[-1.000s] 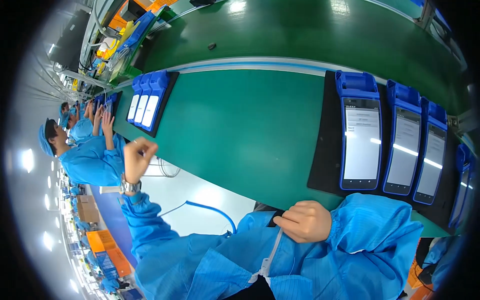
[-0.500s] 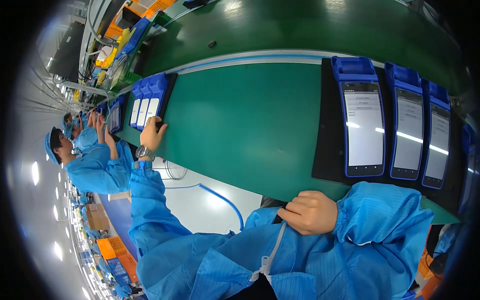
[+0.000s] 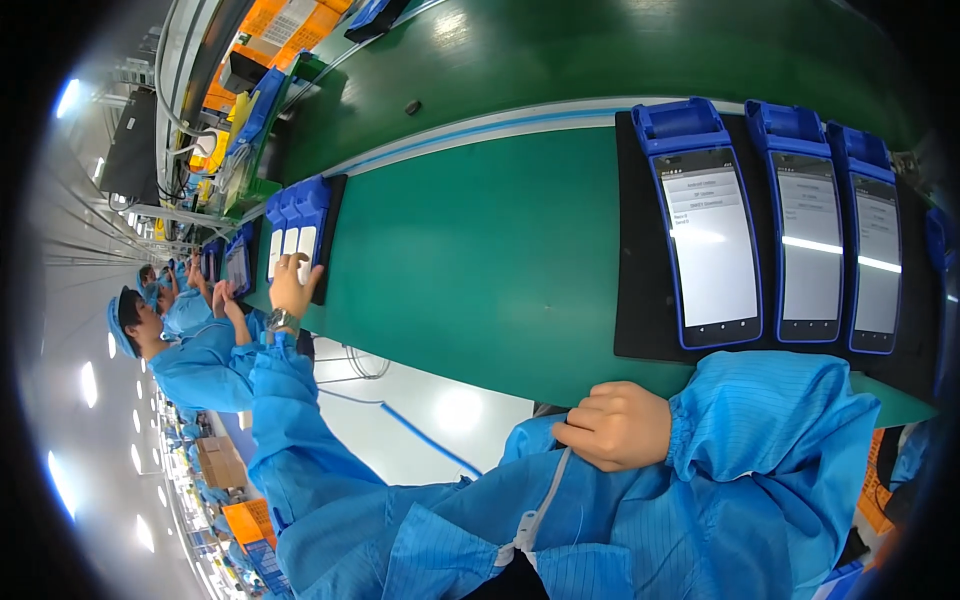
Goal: The person flips handheld terminal devices over, interacts with their touchscreens, and arranges them on the assembly line.
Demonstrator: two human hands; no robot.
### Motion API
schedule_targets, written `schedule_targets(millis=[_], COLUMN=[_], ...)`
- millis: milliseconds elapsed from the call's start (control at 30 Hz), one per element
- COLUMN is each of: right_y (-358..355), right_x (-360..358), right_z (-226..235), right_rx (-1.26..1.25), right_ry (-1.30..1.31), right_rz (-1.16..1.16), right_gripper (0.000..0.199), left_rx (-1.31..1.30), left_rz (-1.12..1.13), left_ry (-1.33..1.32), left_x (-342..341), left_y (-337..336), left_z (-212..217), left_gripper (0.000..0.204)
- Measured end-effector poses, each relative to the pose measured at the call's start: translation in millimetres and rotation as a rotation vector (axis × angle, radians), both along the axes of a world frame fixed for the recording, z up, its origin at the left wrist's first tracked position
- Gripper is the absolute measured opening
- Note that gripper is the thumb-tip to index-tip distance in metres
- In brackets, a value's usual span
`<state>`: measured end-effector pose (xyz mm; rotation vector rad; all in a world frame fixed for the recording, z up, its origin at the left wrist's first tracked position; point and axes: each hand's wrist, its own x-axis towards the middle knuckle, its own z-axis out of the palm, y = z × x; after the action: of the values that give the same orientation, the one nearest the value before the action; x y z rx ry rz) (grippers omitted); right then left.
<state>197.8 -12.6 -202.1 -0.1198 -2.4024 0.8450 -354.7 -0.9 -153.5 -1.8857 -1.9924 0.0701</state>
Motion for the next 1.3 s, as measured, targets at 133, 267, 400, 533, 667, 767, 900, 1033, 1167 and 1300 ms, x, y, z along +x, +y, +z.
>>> schedule_targets(millis=[133,267,400,533,667,767,900,1033,1167,1300], right_y=[-1,-2,-2,-1,0,0,-1,-1,-1,-2], right_x=[3,4,3,3,1,-2,-2,0,2,7], right_z=[-3,-5,-6,-7,-7,-8,-10,-10,-8,-6], right_rx=[0.037,0.070,0.104,0.026,0.043,0.061,0.044,0.086,0.091,0.158], right_ry=[0.015,0.005,0.030,0.017,-0.030,-0.050,-0.068,-0.041,0.013,0.011], right_rz=[-0.019,0.012,0.020,0.022,0.059,0.075,0.090,0.076,0.052,0.038], right_gripper=[0.010,0.013,0.016,0.016,0.018,0.019,0.019,0.018,0.021,0.020], left_rx=[0.015,-0.098,-0.064,-0.193,-0.291,-0.239,-0.290,-0.282,-0.311,-0.120], left_rz=[0.000,-0.216,0.055,0.030,-0.009,-0.096,-0.270,-0.419,-0.530,-0.729], left_ry=[-0.054,0.432,0.534,0.561,0.329,0.140,0.093,-0.061,-0.197,-0.345], left_x=[9,9,2,-1,26,82,188,301,392,410], left_y=[8,19,23,29,43,54,59,55,52,49], left_z=[-21,-27,-33,-36,-19,-6,6,11,11,19], left_gripper=[0.023,0.020,0.026,0.026,0.018,0.010,0.012,0.012,0.005,0.014])
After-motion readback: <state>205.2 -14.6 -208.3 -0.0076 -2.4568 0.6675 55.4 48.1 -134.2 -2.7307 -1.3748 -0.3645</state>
